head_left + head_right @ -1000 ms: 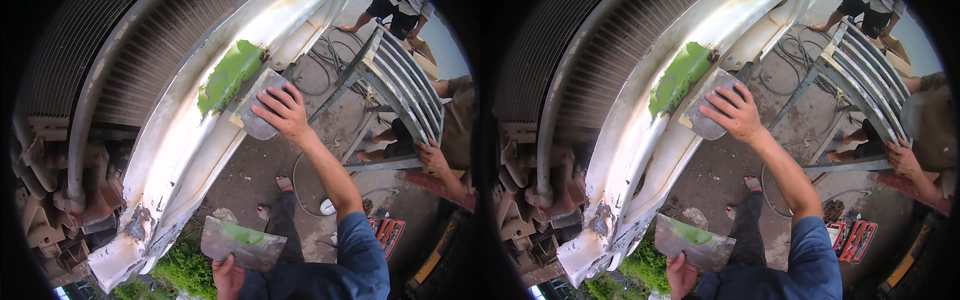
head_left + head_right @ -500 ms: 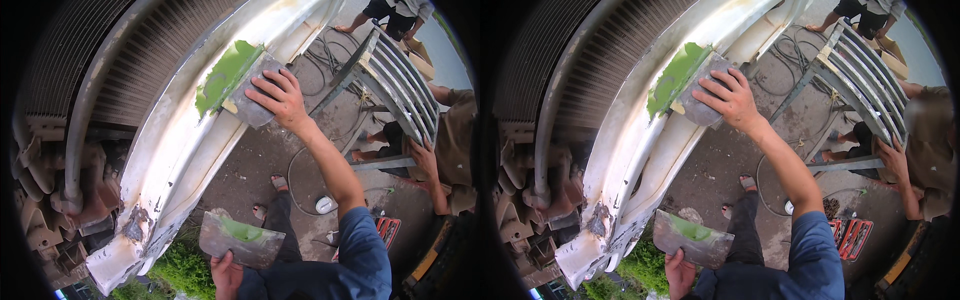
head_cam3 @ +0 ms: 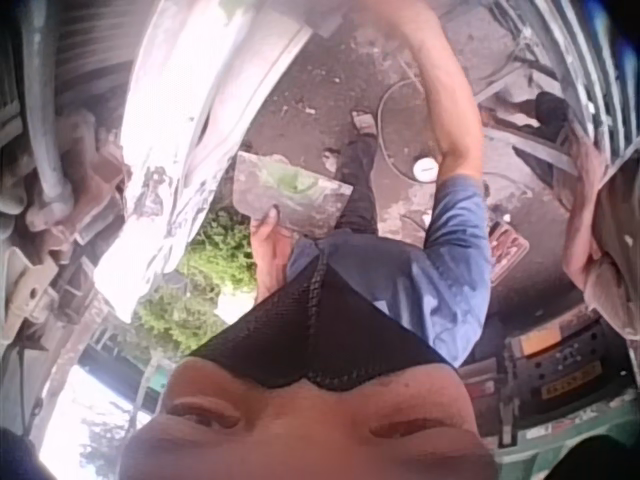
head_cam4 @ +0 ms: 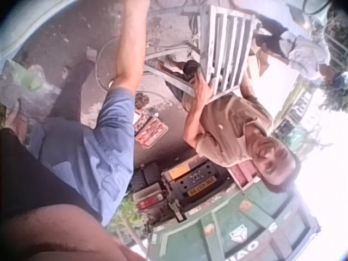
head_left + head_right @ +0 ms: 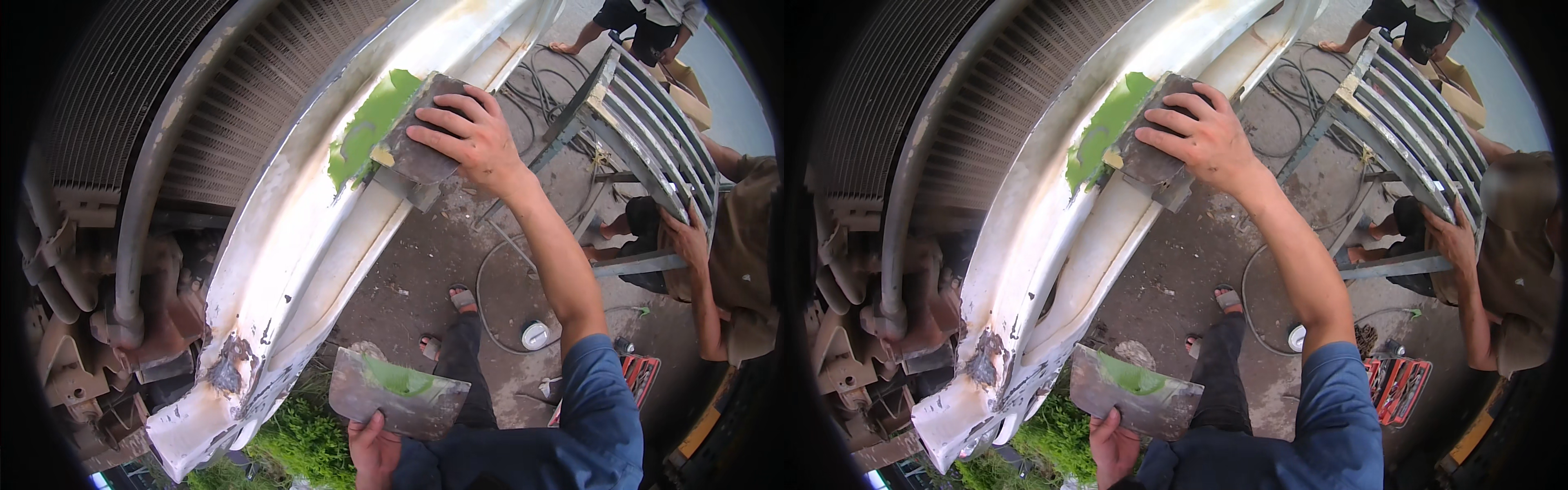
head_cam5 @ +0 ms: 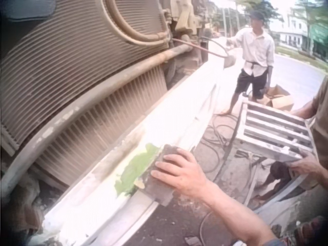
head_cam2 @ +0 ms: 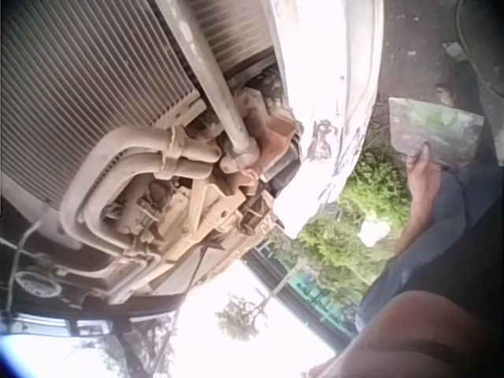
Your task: The person applies green body filler to a damaged vehicle part using metal spreaders, smoothing it over the surface and then scraping off excess.
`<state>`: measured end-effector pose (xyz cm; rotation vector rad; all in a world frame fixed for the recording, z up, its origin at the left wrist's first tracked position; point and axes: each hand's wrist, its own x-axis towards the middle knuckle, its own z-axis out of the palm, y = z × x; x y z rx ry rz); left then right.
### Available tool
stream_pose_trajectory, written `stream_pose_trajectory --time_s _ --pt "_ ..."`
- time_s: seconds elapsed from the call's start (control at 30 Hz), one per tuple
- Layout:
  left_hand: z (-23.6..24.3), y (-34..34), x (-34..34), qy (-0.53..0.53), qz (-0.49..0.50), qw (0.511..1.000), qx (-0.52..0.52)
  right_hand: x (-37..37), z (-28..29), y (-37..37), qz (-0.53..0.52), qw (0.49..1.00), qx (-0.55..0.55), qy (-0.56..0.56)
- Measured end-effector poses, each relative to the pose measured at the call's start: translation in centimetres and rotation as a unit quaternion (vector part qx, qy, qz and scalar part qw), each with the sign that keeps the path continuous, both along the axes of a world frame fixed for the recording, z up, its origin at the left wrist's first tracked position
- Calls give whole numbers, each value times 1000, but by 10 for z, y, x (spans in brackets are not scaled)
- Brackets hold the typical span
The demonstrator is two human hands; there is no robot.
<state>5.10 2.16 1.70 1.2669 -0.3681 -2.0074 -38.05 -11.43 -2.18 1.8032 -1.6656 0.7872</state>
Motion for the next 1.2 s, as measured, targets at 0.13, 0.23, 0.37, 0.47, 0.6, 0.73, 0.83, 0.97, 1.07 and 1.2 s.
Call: stream_pose_trajectory --time_s 0.13,0.23,0.37,0.47,0.6,0.73,0.83,0.97,1.07,1.2 --pt "4 -2 -1 -13 5 1000 0 3 -8 0 15 999 8 -37" --pt "10 -6 -4 12 9 1000 0 16 -31 6 -5 998 -13 -59" --pt "9 -3 -4 5 -7 1000 5 30 -77 8 12 996 13 -91" --pt "10 -1 -3 -6 -4 1000 4 34 -65 18 -20 995 -41 -92" --pt "13 4 5 -17 12 1000 -3 17 -4 18 -6 997 -40 -67" --pt "12 6 8 0 19 1000 2 -12 38 6 24 999 40 22" --pt "11 8 9 13 25 1000 -6 -13 44 -6 28 997 64 27" --pt "13 7 10 42 22 999 4 -8 40 -13 28 996 78 11" --pt "17 5 7 54 35 998 7 -5 36 -5 21 996 85 -1" --pt "15 5 8 45 40 998 5 6 15 2 5 999 42 -19"
